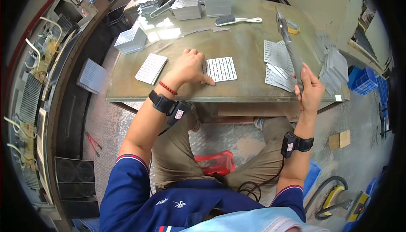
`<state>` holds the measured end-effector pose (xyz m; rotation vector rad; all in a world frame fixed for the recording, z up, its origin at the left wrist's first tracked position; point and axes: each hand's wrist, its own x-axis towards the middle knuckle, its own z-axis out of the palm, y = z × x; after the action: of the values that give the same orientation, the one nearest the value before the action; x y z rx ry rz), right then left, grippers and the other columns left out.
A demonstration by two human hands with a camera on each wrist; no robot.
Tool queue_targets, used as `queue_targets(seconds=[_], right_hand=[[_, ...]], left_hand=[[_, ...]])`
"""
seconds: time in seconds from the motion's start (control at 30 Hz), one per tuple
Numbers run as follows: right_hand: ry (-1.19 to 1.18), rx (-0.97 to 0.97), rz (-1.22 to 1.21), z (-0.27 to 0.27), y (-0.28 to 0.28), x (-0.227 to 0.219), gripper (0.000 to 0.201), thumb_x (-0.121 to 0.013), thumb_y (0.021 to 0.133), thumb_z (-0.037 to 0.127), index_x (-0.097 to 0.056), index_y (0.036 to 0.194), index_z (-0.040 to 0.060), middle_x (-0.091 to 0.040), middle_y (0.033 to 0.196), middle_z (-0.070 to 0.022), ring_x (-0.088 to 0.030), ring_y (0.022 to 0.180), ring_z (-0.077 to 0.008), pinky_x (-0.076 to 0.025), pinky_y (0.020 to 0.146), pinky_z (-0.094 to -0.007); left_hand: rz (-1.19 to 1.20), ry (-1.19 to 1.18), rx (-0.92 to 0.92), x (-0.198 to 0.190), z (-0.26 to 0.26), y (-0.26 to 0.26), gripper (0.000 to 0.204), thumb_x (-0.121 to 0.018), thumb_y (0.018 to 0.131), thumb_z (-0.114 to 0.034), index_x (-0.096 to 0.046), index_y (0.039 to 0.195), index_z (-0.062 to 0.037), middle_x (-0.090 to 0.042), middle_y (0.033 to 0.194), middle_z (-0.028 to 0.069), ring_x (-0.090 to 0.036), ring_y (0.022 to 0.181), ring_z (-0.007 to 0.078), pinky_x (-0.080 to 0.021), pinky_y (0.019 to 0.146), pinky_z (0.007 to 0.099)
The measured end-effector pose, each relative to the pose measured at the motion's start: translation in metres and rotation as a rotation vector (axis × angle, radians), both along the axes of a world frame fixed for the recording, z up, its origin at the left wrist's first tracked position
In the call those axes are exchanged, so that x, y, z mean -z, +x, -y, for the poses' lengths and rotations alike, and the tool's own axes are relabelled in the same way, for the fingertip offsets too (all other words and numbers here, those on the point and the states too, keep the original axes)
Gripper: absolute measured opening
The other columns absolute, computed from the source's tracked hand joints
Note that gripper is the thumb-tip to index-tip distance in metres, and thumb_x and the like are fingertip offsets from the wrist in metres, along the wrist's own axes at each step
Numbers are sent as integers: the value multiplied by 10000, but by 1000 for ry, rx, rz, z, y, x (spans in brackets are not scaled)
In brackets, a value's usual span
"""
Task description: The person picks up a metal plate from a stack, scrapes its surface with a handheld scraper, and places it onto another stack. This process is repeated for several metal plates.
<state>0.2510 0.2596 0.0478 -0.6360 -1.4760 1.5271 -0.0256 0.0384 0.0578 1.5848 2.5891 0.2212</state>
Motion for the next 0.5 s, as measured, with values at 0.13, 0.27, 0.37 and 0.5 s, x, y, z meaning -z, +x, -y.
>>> queue_targets(seconds=[0.13, 0.27, 0.37, 0.5], right_hand=[[25, -19, -90, -3, 5, 3, 286, -642, 941, 120, -649, 1168, -53, -687, 849, -89, -575, 615, -53, -377, 409, -176], [-7, -25, -130, -1, 9, -1, 280, -639, 938, 98, -645, 1164, -67, -685, 877, -86, -602, 696, -66, -395, 423, -184], [2, 17, -159, -5, 13, 0, 282, -647, 933, 104, -648, 1164, -59, -686, 864, -92, -576, 610, -58, -381, 408, -181], [-32, 82, -183, -10, 19, -4, 316, -664, 926, 148, -645, 1170, -52, -689, 849, -112, -504, 474, -56, -327, 363, -178]], left_hand=[[-59, -79, -66, -9, -5, 3, 939, -868, 480, -593, -596, 1088, 69, -586, 1106, 240, -493, 1143, 358, -445, 966, 398], [117, 91, -167, -19, 2, -2, 754, -893, 582, -387, -593, 1094, 79, -667, 915, 211, -662, 845, 278, -534, 701, 343], [483, 180, -204, -31, 6, -2, 489, -795, 761, -157, -602, 1124, 109, -697, 723, 146, -669, 527, 180, -483, 410, 255], [868, 397, -295, -26, -9, 9, 314, -664, 895, -104, -631, 1135, 97, -710, 879, 154, -691, 614, 172, -499, 430, 237]])
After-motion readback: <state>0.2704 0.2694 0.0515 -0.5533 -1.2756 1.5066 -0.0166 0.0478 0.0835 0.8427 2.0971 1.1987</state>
